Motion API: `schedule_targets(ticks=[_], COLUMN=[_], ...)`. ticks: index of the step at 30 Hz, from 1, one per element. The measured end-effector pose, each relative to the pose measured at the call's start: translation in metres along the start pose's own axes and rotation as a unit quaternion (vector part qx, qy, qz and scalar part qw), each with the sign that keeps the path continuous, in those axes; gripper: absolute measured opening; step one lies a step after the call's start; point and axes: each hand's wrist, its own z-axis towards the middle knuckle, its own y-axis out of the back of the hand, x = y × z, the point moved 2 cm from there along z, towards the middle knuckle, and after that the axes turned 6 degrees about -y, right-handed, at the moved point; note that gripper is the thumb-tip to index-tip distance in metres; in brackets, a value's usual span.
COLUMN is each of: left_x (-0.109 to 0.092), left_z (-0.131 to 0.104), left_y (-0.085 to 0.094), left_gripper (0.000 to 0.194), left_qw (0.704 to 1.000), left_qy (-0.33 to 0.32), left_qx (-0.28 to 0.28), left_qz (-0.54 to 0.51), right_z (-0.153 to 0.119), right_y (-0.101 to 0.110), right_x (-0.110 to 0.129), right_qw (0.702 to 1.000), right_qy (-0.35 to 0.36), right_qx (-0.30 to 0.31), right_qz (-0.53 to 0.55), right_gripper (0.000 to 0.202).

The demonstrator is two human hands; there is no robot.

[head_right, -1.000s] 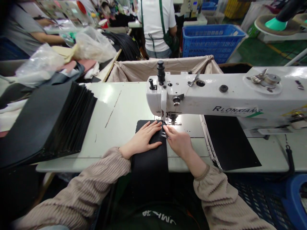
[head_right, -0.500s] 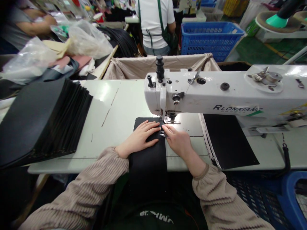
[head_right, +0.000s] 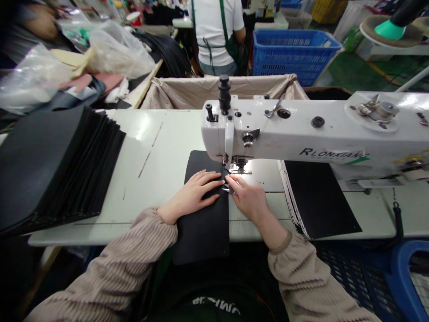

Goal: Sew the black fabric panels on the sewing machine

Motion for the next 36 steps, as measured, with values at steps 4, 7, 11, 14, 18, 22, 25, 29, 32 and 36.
schedule_targets(ticks=[4, 7, 11, 14, 18, 22, 25, 29, 32, 36], left_x=[-0.0004, -0.0005, -0.0002, 0.0, 0.001, 0.0023, 0.0025, 0.0029, 0.0033, 0.0037], left_z=[-0.0005, -0.0005, -0.0003, -0.0002, -0.0007, -0.0012, -0.0011, -0.0009, -0.0011, -0.0013], left_y=[-0.0001, -0.0005, -0.0011, -0.0014, -0.0025, -0.0034, -0.003, -0.0021, -0.0019, -0.0029], left_gripper=[0.041, 0.04, 0.039, 0.037, 0.036, 0.036, 0.036, 0.036, 0.037, 0.037], left_qw=[1.0, 1.0, 1.0, 1.0, 1.0, 1.0, 1.0, 0.999, 1.0, 0.999], left_qy=[-0.002, -0.004, -0.002, -0.002, -0.003, -0.005, -0.004, -0.004, -0.005, -0.001], left_qx=[0.0, 0.0, -0.004, -0.006, -0.008, -0.01, -0.012, -0.013, -0.016, -0.017], left_qz=[0.009, 0.013, 0.014, 0.012, 0.016, 0.024, 0.027, 0.029, 0.026, 0.027], right_z=[-0.0001, -0.0002, -0.0002, -0.0002, -0.0002, -0.0001, -0.0002, -0.0006, -0.001, -0.001], right_y=[0.0001, 0.0004, 0.0011, 0.0011, 0.0006, 0.0003, 0.0001, -0.0003, -0.0005, -0.0006], right_x=[-0.0001, 0.0, 0.0004, 0.0006, 0.0004, -0.0002, -0.0005, -0.001, -0.0012, -0.0015], right_qw=[1.0, 1.0, 1.0, 1.0, 1.0, 1.0, 1.0, 1.0, 1.0, 1.0], right_qy=[0.001, 0.001, 0.003, 0.0, 0.001, 0.005, 0.008, 0.007, 0.008, 0.009], right_qx=[-0.001, 0.0, -0.001, 0.001, -0.002, -0.009, -0.012, -0.013, -0.016, -0.018], right_qz=[0.005, 0.005, 0.004, 0.0, 0.001, 0.008, 0.014, 0.017, 0.018, 0.016], right_gripper=[0.05, 0.05, 0.049, 0.049, 0.049, 0.048, 0.048, 0.049, 0.05, 0.049])
